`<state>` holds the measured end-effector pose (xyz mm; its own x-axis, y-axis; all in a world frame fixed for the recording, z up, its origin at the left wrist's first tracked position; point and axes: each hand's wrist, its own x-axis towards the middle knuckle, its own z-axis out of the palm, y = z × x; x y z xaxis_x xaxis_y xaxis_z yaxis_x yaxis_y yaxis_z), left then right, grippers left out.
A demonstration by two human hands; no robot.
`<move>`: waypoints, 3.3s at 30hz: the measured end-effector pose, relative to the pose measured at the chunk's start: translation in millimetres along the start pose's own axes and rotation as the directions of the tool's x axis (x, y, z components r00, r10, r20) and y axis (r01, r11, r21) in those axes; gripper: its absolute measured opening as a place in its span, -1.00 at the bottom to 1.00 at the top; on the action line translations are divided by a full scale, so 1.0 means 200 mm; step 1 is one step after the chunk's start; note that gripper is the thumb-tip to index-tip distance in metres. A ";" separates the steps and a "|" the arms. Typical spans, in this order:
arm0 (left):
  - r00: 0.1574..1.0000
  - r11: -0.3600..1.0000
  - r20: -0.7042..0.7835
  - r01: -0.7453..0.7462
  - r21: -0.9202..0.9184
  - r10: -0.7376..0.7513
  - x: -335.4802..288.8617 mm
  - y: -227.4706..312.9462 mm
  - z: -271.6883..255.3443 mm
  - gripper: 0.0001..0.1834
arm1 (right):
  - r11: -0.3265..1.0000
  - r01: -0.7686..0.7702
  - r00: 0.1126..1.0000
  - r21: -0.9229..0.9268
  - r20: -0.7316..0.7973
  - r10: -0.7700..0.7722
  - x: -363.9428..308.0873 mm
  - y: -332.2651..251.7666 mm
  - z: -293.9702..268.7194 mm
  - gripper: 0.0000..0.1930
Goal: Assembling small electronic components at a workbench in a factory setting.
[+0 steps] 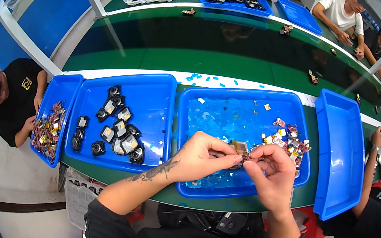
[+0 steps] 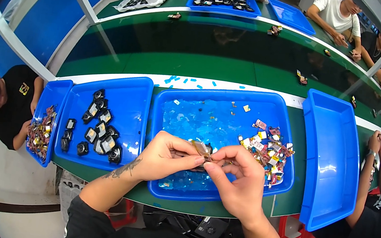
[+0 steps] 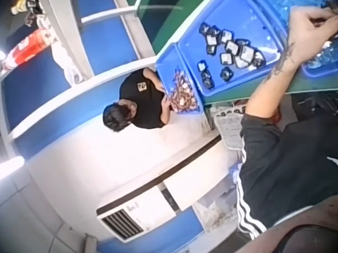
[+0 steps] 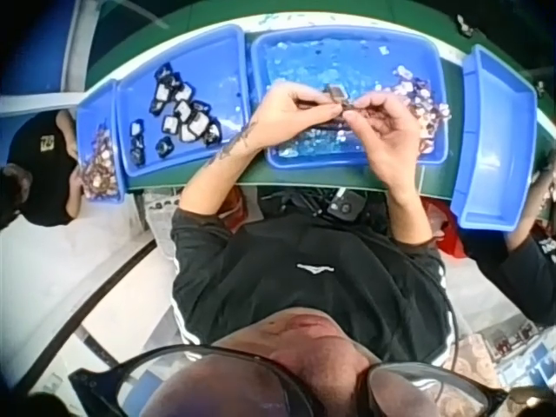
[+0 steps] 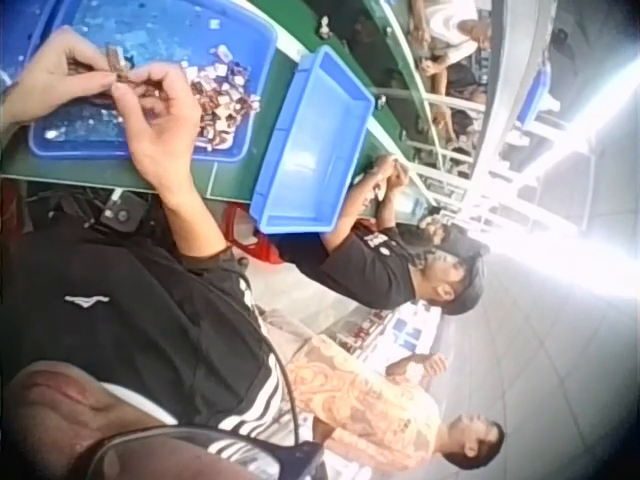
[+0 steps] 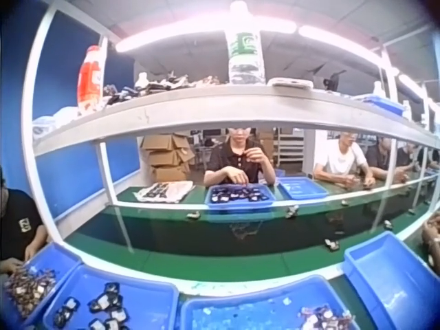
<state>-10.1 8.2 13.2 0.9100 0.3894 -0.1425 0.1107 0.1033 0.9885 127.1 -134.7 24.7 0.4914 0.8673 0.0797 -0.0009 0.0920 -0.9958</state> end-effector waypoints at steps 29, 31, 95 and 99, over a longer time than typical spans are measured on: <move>0.965 0.924 -0.259 -0.127 -0.361 0.031 0.04 -0.07 0.10 -0.38 | 0.947 0.105 0.982 -0.303 -0.122 -0.147 0.10 0.11 0.09 -0.57; 0.970 0.913 -0.243 -0.127 -0.388 0.031 0.03 -0.07 0.09 -0.41 | 0.959 0.094 0.986 -0.267 -0.106 -0.126 0.11 0.11 0.09 -0.58; 0.588 0.282 -0.642 0.590 0.757 0.492 -0.70 0.19 -0.67 -0.75 | 0.156 0.487 0.856 -0.859 0.505 0.110 0.48 -0.09 -0.64 -0.83; 0.689 0.268 -0.671 0.615 0.742 0.274 -0.77 0.02 -0.72 -0.61 | 0.198 0.452 0.883 -0.870 0.467 0.037 0.51 -0.11 -0.65 -0.95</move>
<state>-208.3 80.4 32.6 0.3896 0.9106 0.1383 0.8856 -0.4116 0.2152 291.0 -113.0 49.5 0.0271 0.9981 0.0548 0.9794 -0.0155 -0.2014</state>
